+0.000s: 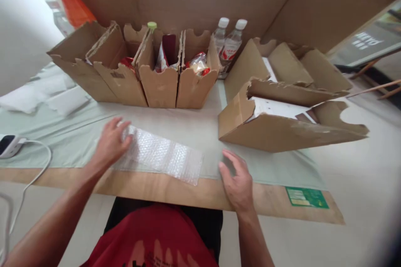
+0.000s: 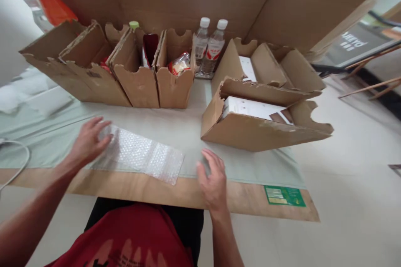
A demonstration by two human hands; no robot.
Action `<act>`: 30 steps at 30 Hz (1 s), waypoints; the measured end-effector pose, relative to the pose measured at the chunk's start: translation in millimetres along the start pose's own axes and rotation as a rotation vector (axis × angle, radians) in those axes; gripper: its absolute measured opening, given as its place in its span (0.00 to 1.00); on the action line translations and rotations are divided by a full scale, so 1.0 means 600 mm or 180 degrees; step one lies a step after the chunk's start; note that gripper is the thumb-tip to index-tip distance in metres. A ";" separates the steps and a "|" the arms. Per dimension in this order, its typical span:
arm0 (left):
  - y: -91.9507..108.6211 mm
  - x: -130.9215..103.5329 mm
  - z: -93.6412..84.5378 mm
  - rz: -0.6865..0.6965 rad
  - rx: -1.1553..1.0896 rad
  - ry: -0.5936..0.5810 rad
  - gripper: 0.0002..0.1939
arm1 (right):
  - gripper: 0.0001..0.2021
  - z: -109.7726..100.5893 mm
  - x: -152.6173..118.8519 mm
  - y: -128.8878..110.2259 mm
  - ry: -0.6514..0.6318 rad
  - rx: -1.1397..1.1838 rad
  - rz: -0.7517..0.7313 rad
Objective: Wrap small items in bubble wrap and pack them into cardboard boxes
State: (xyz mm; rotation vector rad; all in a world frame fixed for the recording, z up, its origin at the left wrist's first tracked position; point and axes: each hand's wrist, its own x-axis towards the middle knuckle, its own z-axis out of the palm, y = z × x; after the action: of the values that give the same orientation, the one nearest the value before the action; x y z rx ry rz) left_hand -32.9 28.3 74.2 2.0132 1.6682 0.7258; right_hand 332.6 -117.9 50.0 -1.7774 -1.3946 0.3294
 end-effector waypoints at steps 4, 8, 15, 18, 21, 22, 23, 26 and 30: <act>-0.097 -0.012 -0.070 -0.0398 0.1314 0.0162 0.22 | 0.18 0.074 0.036 -0.041 -0.0653 -0.0401 -0.0404; -0.113 -0.030 -0.058 -0.0417 0.1229 0.0215 0.16 | 0.11 0.104 0.043 -0.064 -0.0922 -0.0706 -0.0481; -0.047 -0.026 -0.033 -0.0146 0.0823 0.0455 0.10 | 0.10 0.046 -0.065 -0.094 -0.0711 0.0082 0.0173; 0.013 0.016 -0.002 0.0260 0.0594 0.0414 0.13 | 0.22 0.028 -0.135 -0.095 -0.0526 0.0492 0.0311; 0.081 0.079 0.057 0.0756 0.0364 0.0247 0.17 | 0.24 0.033 -0.194 -0.090 -0.0518 0.0813 0.0477; 0.101 0.099 0.078 0.0881 0.0297 0.0169 0.19 | 0.23 0.038 -0.208 -0.090 -0.0556 0.0909 0.0589; 0.118 0.116 0.098 0.0970 0.0240 0.0092 0.22 | 0.23 0.042 -0.217 -0.091 -0.0616 0.0994 0.0722; 0.141 0.133 0.133 0.1054 0.0135 -0.0041 0.33 | 0.21 0.047 -0.223 -0.103 -0.0833 0.1139 0.1002; 0.110 0.057 0.099 0.1065 0.0066 -0.0045 0.32 | 0.14 0.036 -0.205 -0.116 -0.1145 0.1394 0.1026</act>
State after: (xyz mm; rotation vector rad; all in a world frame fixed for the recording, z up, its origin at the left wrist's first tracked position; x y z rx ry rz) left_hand 59.4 49.8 73.6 2.3361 1.3486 0.8039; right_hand 228.4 -216.1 53.9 -1.6132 -1.1475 1.0858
